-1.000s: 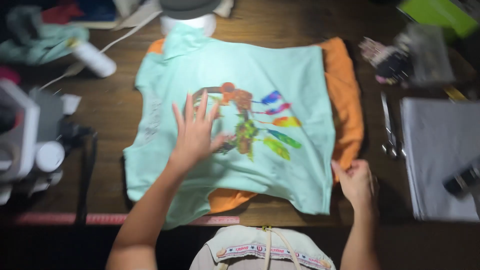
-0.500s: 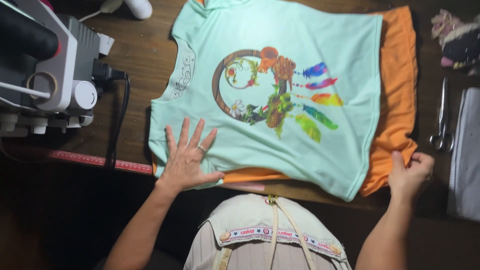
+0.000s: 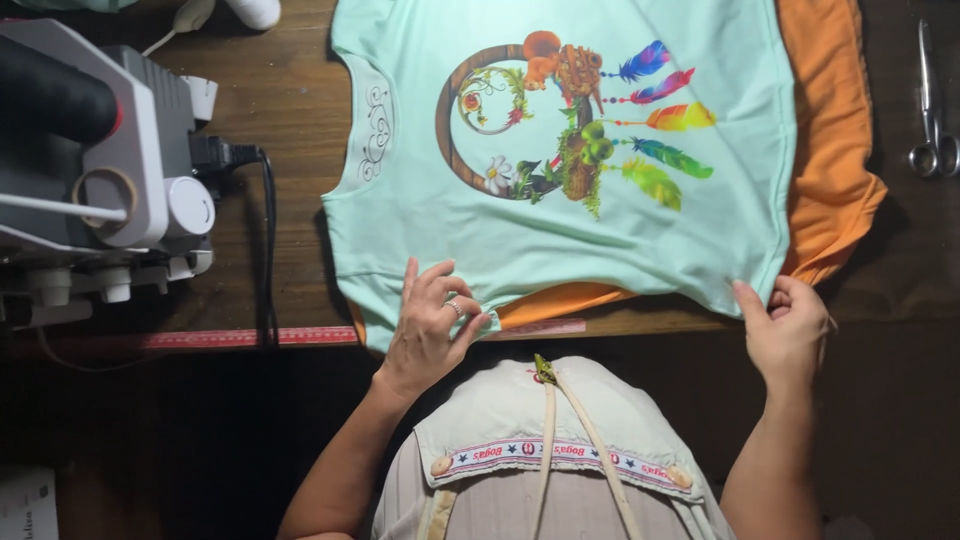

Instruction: The person lays a light green t-shirt on top of an orange t-shirt on a wooden table. They smooth out the fabric and then use a yellow measuring tape to measure the width of the green t-shirt's hem.

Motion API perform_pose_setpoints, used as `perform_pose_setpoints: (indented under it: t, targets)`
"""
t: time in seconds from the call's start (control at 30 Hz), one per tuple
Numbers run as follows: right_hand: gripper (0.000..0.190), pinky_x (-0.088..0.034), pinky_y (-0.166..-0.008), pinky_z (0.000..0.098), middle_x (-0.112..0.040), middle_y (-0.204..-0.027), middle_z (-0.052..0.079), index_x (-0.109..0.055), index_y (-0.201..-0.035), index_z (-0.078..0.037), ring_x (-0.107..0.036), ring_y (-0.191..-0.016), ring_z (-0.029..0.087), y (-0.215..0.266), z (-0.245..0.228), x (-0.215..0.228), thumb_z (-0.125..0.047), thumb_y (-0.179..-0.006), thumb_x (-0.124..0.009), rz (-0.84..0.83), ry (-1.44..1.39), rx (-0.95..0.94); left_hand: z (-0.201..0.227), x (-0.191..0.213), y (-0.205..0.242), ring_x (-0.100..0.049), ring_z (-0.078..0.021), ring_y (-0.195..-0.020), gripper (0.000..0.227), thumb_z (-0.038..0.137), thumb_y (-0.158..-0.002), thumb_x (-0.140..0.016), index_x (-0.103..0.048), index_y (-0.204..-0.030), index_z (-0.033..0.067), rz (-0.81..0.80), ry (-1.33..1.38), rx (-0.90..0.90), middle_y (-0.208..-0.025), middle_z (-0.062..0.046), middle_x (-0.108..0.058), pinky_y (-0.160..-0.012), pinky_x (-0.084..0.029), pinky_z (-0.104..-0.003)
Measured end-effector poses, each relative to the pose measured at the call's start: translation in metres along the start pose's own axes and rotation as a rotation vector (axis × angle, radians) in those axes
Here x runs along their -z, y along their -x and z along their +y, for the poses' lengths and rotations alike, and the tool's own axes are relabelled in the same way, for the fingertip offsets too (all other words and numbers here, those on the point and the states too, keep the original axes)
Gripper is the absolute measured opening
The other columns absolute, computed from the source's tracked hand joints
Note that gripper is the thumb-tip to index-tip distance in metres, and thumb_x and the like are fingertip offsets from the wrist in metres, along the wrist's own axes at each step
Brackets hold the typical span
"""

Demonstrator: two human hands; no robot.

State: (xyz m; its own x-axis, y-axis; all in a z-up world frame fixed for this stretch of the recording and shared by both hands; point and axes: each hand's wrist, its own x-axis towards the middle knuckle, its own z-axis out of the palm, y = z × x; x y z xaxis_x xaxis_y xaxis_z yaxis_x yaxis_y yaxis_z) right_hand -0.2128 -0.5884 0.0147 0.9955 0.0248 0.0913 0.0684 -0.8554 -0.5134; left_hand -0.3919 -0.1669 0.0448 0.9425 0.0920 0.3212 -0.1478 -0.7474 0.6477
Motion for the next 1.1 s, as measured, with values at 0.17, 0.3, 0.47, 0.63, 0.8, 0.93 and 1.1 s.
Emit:
perform_pose_setpoints:
  t: [0.17, 0.3, 0.47, 0.63, 0.8, 0.93, 1.1]
  targets:
    - [0.025, -0.050, -0.072, 0.0372, -0.066, -0.094, 0.013, -0.068, -0.120, 0.002, -0.062, -0.079, 0.021, -0.025, 0.061, -0.003, -0.019, -0.112, -0.081, 0.085, -0.098, 0.037, -0.003, 0.007, 0.002, -0.063, -0.0365, -0.124, 0.010, 0.016, -0.101, -0.064, -0.058, -0.099, 0.0089, 0.051, 0.115, -0.009, -0.101, -0.002, -0.067, -0.115, -0.031, -0.068]
    - [0.020, -0.048, -0.065, 0.0386, -0.056, -0.106, 0.019, -0.052, -0.128, 0.005, -0.056, -0.083, 0.026, -0.032, 0.015, 0.013, -0.011, -0.126, -0.063, 0.191, -0.270, 0.033, -0.008, 0.020, -0.006, -0.063, -0.0285, -0.086, 0.017, 0.024, -0.109, -0.049, -0.055, -0.104, 0.0087, 0.043, 0.181, -0.120, -0.098, -0.005, -0.064, -0.088, -0.048, -0.043]
    - [0.020, -0.043, -0.057, 0.0371, -0.061, -0.095, 0.022, -0.047, -0.126, 0.004, -0.059, -0.073, 0.025, -0.037, 0.038, -0.035, -0.005, -0.125, -0.064, 0.188, -0.377, 0.076, -0.025, 0.017, -0.001, -0.062, -0.0289, -0.084, 0.007, 0.010, -0.106, -0.056, -0.057, -0.101, 0.0050, -0.049, 0.254, -0.179, -0.091, -0.006, -0.064, -0.087, -0.047, -0.041]
    - [0.014, -0.044, -0.069, 0.0373, -0.060, -0.088, 0.026, -0.051, -0.120, 0.011, -0.061, -0.076, 0.030, -0.033, 0.061, -0.062, 0.003, -0.122, -0.063, 0.324, -0.384, 0.291, -0.036, 0.009, 0.008, -0.065, -0.0289, -0.099, 0.047, 0.041, -0.088, -0.082, -0.067, -0.119, 0.0090, -0.096, 0.222, -0.160, -0.099, -0.008, -0.069, -0.098, -0.044, -0.042]
    - [0.027, -0.053, -0.077, 0.0369, -0.068, -0.094, 0.020, -0.063, -0.113, 0.011, -0.068, -0.084, 0.025, -0.039, 0.084, -0.067, -0.010, -0.128, -0.072, 0.362, -0.287, 0.238, -0.055, 0.001, 0.014, -0.060, -0.0250, -0.092, 0.029, 0.008, -0.092, -0.078, -0.072, -0.119, 0.0159, -0.130, 0.315, -0.194, -0.096, -0.006, -0.060, -0.095, -0.044, -0.043]
    - [0.027, -0.052, -0.077, 0.0322, -0.062, -0.099, 0.021, -0.054, -0.120, 0.009, -0.066, -0.088, 0.024, -0.036, 0.095, -0.056, -0.004, -0.133, -0.074, 0.185, -0.383, 0.173, -0.051, 0.020, 0.013, -0.057, -0.0210, -0.095, 0.023, 0.019, -0.099, -0.074, -0.071, -0.122, 0.0222, -0.207, 0.426, -0.133, -0.095, -0.002, -0.054, -0.102, -0.039, -0.042]
    - [0.028, -0.054, -0.084, 0.0343, -0.063, -0.103, 0.025, -0.052, -0.128, 0.011, -0.067, -0.092, 0.028, -0.030, 0.092, -0.041, -0.007, -0.135, -0.072, 0.061, -0.333, 0.144, -0.026, 0.026, 0.007, -0.055, -0.0292, -0.099, 0.033, 0.044, -0.087, -0.082, -0.072, -0.102, 0.0155, -0.124, -0.003, -0.253, -0.095, -0.006, -0.051, -0.092, -0.041, -0.048]
